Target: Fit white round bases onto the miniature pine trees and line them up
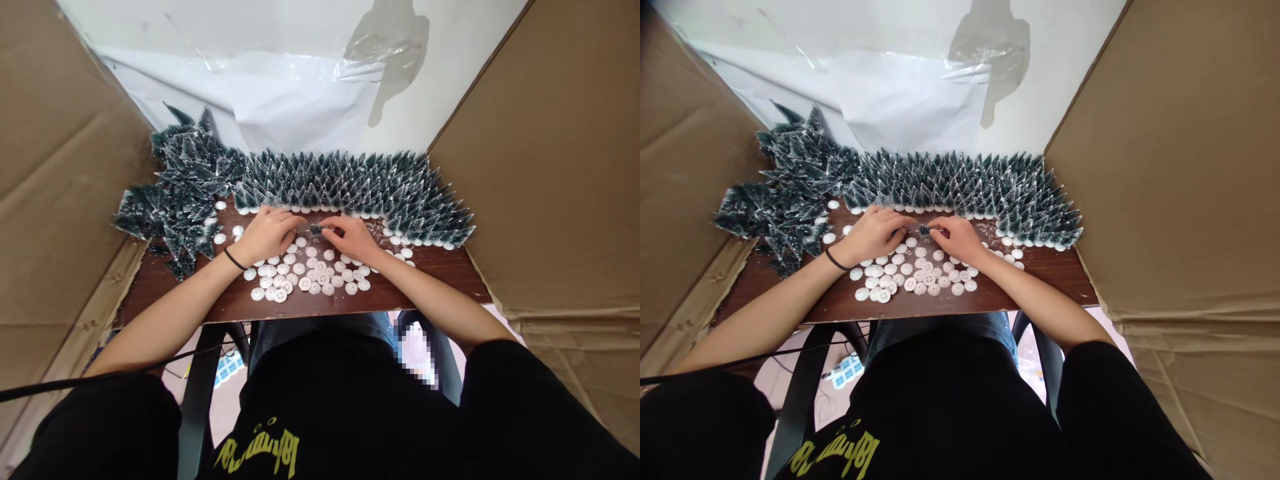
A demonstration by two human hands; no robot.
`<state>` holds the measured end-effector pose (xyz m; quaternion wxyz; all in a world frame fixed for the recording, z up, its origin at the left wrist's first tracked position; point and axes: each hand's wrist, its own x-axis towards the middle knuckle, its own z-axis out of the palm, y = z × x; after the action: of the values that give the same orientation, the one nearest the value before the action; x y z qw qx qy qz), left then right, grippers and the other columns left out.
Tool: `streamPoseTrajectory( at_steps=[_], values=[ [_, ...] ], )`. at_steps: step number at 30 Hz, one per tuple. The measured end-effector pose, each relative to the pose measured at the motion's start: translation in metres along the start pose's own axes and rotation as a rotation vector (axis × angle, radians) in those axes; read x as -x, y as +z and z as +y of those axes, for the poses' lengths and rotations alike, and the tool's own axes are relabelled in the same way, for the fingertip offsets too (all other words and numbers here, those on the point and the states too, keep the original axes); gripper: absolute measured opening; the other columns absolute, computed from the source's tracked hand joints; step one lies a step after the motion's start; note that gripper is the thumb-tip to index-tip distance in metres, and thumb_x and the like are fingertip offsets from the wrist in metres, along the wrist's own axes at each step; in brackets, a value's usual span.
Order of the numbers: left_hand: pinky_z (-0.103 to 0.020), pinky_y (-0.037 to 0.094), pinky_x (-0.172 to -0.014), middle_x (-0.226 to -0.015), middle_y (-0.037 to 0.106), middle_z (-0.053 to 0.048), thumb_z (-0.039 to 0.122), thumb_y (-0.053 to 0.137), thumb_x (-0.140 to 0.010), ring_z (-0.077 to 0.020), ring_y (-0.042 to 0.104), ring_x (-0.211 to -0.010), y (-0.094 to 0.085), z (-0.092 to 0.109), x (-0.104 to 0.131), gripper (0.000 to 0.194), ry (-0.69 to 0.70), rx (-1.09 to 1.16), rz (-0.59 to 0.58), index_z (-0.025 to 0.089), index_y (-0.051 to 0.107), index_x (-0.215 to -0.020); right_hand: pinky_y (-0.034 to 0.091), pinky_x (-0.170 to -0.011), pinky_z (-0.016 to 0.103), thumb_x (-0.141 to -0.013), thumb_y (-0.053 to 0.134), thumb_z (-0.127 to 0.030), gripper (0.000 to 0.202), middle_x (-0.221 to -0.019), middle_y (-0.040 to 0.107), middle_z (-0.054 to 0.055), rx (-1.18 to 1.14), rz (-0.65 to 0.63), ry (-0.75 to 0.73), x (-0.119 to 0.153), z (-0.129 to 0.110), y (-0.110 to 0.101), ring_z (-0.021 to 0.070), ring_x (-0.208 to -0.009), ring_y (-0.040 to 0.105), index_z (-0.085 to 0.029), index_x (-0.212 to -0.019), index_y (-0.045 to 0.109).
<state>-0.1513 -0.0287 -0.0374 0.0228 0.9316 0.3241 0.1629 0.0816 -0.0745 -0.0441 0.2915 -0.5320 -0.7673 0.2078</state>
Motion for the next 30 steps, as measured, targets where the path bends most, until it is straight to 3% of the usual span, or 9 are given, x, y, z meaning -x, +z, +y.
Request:
streamPoseTrajectory(
  at_steps=[4,11,16,23,30],
  values=[
    [-0.047,0.038,-0.095,-0.097,0.075,-0.007,0.022,0.047,-0.080,-0.0264,0.062,-0.098,-0.008,-0.001,0.001,0.031,0.031,0.001,-0.024,0.023,0.075,-0.094,0.046,-0.079,0.030,-0.092,0.056,-0.025,0.027,-0.099,0.078,0.005,-0.006,-0.017,0.017,0.000,0.001,0.002,0.0160,-0.078,0.064,-0.019,-0.110,0.076],
    [-0.048,0.037,-0.092,-0.083,0.067,-0.007,0.034,0.054,-0.079,-0.0259,0.056,-0.090,-0.017,0.004,0.002,0.018,0.072,-0.045,-0.131,0.020,0.066,-0.076,0.045,-0.077,0.030,-0.090,0.053,-0.022,0.026,-0.101,0.075,0.005,-0.074,0.047,0.041,0.001,-0.002,-0.001,0.0154,-0.076,0.060,-0.019,-0.102,0.076],
    [-0.046,0.038,-0.089,-0.086,0.065,-0.008,0.042,0.055,-0.084,-0.0250,0.056,-0.086,-0.012,0.004,0.002,0.026,0.034,-0.066,-0.174,0.018,0.064,-0.080,0.044,-0.073,0.030,-0.088,0.054,-0.021,0.025,-0.093,0.073,0.004,-0.116,0.055,0.037,0.000,-0.001,0.000,0.0136,-0.069,0.055,-0.018,-0.101,0.076],
    [-0.044,0.038,-0.092,-0.088,0.067,-0.007,0.044,0.060,-0.086,-0.0258,0.059,-0.093,-0.002,0.008,0.002,0.026,-0.074,0.008,-0.091,0.019,0.069,-0.085,0.044,-0.070,0.028,-0.088,0.057,-0.024,0.023,-0.092,0.073,0.004,-0.133,0.052,0.027,0.000,0.001,0.002,0.0135,-0.068,0.054,-0.018,-0.102,0.075],
    [-0.043,0.039,-0.091,-0.091,0.069,-0.007,0.039,0.057,-0.091,-0.0247,0.059,-0.095,0.007,0.011,0.001,0.025,-0.094,0.051,-0.031,0.022,0.075,-0.095,0.044,-0.072,0.029,-0.090,0.057,-0.034,0.024,-0.089,0.071,0.004,-0.162,0.090,-0.007,-0.003,0.003,0.000,0.0161,-0.074,0.057,-0.020,-0.101,0.073]
  ],
)
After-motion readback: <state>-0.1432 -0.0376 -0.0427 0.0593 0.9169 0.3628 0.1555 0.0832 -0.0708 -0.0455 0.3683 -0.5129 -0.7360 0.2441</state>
